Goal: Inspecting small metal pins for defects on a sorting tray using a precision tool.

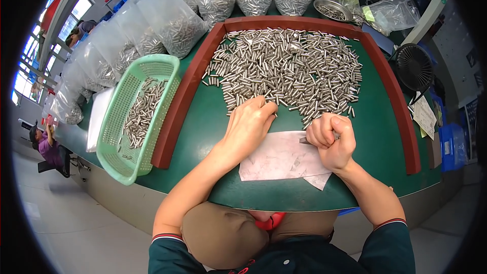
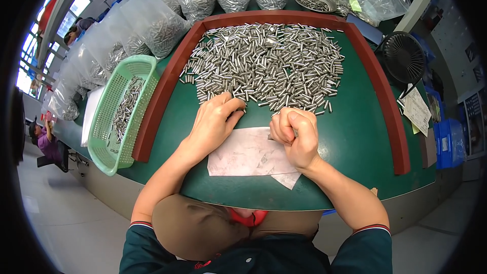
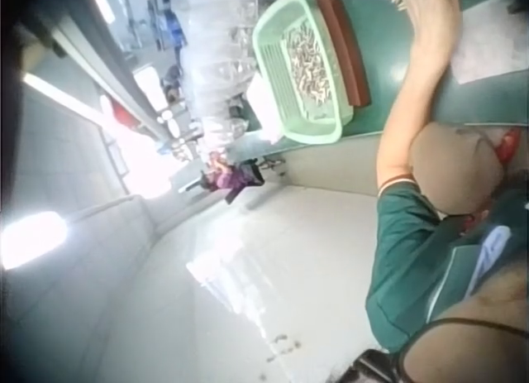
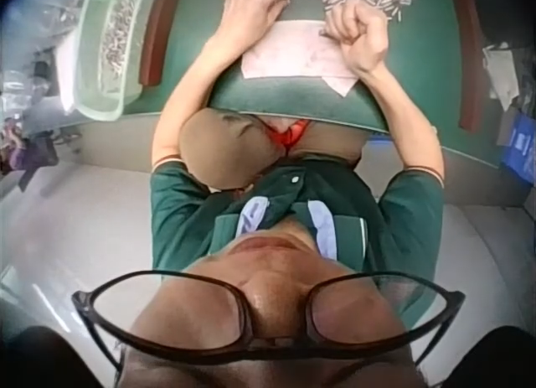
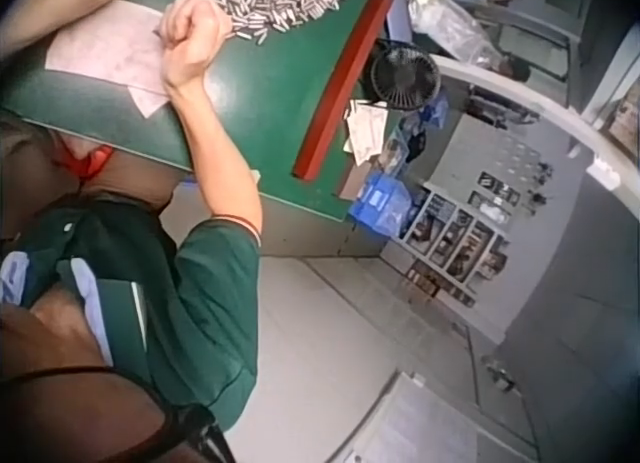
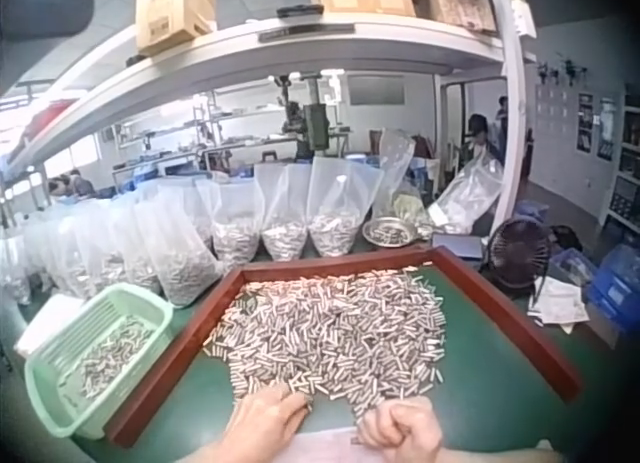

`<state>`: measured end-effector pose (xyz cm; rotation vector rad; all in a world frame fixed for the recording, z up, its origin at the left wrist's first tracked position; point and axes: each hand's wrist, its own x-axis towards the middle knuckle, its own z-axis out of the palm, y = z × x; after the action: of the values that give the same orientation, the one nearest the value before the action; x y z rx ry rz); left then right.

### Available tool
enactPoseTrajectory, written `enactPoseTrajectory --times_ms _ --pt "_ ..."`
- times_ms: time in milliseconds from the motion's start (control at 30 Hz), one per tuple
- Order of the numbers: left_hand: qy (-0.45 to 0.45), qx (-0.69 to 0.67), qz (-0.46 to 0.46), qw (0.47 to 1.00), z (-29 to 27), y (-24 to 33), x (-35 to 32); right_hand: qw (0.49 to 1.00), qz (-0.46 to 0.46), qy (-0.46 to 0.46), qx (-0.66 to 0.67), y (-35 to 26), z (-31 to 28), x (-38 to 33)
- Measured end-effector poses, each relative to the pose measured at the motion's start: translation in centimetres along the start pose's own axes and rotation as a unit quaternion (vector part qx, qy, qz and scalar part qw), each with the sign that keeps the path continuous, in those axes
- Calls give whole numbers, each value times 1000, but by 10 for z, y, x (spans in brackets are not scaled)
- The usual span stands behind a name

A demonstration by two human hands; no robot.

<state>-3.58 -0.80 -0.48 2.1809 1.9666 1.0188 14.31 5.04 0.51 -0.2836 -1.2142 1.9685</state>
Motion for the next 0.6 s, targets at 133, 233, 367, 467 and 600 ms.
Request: enactPoseTrajectory --times_ms 133,233,367,467,600 --pt "-36 39 17 998 0 -3 6 1000 -5 2 -11 1 1 0" --pt "-27 33 53 998 1 -4 7 1000 -4 13 -5 1 4 0" --pt "-61 -503 -228 832 -6 4 7 1000 8 7 3 0 1 -1" --pt "-73 -682 -291 667 -7 -1 2 1000 4 0 4 0 1 -1" --pt "-67 -725 -307 612 -6 -6 1 1000 3 1 6 -1 2 0"
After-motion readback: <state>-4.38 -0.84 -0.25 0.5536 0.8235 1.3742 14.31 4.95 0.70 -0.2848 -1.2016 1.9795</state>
